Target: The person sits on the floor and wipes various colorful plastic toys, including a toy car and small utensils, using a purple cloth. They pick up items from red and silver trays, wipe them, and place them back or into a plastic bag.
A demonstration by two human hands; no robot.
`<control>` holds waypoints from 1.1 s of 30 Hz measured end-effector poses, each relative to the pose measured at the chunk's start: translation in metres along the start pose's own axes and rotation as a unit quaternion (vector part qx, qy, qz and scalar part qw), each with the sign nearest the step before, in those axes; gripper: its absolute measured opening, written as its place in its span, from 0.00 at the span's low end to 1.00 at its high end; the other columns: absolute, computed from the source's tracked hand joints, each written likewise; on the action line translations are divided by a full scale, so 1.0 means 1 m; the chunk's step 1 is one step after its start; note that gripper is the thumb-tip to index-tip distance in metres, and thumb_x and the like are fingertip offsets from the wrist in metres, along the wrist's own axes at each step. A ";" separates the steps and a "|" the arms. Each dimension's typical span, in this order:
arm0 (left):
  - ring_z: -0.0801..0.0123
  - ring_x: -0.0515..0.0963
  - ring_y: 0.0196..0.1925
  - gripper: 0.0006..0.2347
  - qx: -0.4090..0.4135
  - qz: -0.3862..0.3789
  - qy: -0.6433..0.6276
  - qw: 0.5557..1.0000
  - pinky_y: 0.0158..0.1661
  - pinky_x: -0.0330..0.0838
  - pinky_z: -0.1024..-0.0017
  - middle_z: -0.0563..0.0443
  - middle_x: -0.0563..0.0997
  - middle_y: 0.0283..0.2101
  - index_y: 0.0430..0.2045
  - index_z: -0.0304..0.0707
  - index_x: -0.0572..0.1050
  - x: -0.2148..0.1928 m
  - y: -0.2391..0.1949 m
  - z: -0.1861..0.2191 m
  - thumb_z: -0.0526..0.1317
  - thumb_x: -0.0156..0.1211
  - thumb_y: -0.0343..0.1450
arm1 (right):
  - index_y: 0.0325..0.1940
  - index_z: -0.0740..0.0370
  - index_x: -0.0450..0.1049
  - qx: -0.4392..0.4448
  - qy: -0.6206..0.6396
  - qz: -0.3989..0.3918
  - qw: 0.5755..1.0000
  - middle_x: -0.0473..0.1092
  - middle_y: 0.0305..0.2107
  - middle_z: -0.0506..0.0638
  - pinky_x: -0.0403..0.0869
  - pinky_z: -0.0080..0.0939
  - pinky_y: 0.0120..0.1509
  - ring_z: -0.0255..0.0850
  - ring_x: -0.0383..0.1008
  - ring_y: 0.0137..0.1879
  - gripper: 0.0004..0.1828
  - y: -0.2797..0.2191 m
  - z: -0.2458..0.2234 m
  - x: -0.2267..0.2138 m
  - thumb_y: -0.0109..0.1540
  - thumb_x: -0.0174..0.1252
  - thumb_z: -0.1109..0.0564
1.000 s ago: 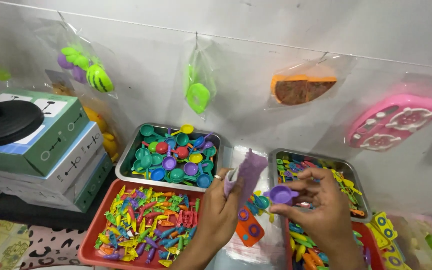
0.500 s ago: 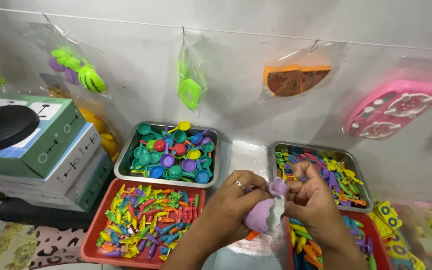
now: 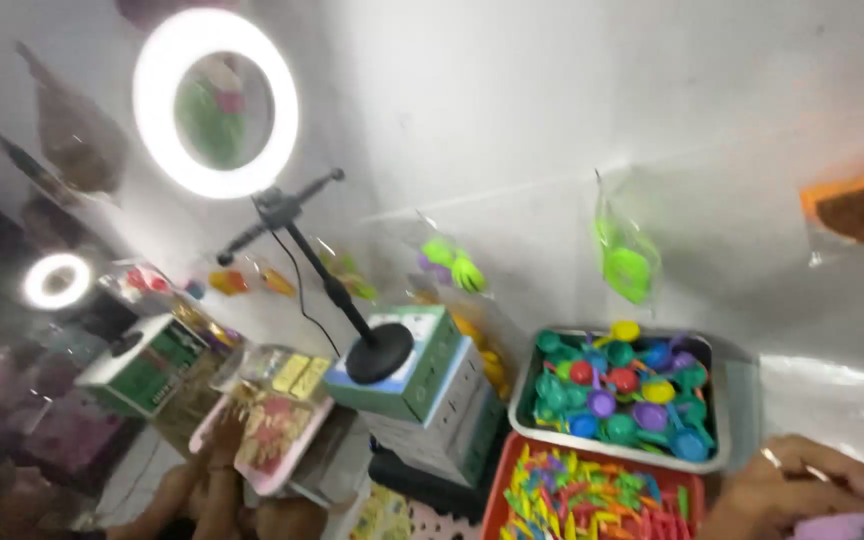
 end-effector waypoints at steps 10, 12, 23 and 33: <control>0.50 0.75 0.59 0.18 0.115 0.102 -0.049 0.987 0.55 0.74 0.61 0.38 0.74 0.59 0.45 0.38 0.79 0.005 0.032 0.085 0.29 0.63 0.61 | 0.49 0.55 0.55 -0.031 -0.078 -0.031 0.996 0.77 0.34 0.56 0.70 0.35 0.36 0.39 0.75 0.33 0.33 -0.088 -0.113 -0.066 0.52 0.69 0.71; 0.55 0.75 0.59 0.15 0.173 0.140 0.134 0.966 0.55 0.67 0.62 0.45 0.76 0.59 0.39 0.44 0.84 -0.003 0.032 0.090 0.38 0.68 0.59 | 0.47 0.53 0.54 -0.090 0.015 -0.060 0.994 0.66 0.32 0.46 0.71 0.35 0.44 0.37 0.71 0.38 0.35 -0.092 -0.136 -0.033 0.48 0.65 0.78; 0.53 0.68 0.61 0.15 0.134 0.110 0.082 0.982 0.58 0.62 0.60 0.45 0.72 0.57 0.41 0.41 0.78 -0.005 0.033 0.102 0.35 0.65 0.60 | 0.47 0.53 0.54 -0.138 0.023 -0.016 0.990 0.69 0.36 0.50 0.72 0.33 0.41 0.36 0.71 0.39 0.34 -0.110 -0.148 -0.025 0.47 0.60 0.78; 0.39 0.52 0.83 0.22 0.071 0.035 -0.047 0.996 0.80 0.48 0.44 0.39 0.60 0.75 0.49 0.38 0.76 0.000 0.035 0.095 0.33 0.64 0.58 | 0.48 0.52 0.51 -0.123 0.037 -0.017 0.992 0.72 0.40 0.54 0.80 0.38 0.44 0.40 0.79 0.40 0.41 -0.101 -0.150 -0.028 0.45 0.69 0.76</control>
Point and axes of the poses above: each hand's wrist, its own y-axis towards the middle knuckle, its own x-axis out of the palm, z = x × y, the point moved 6 cm from there along y, towards the middle knuckle
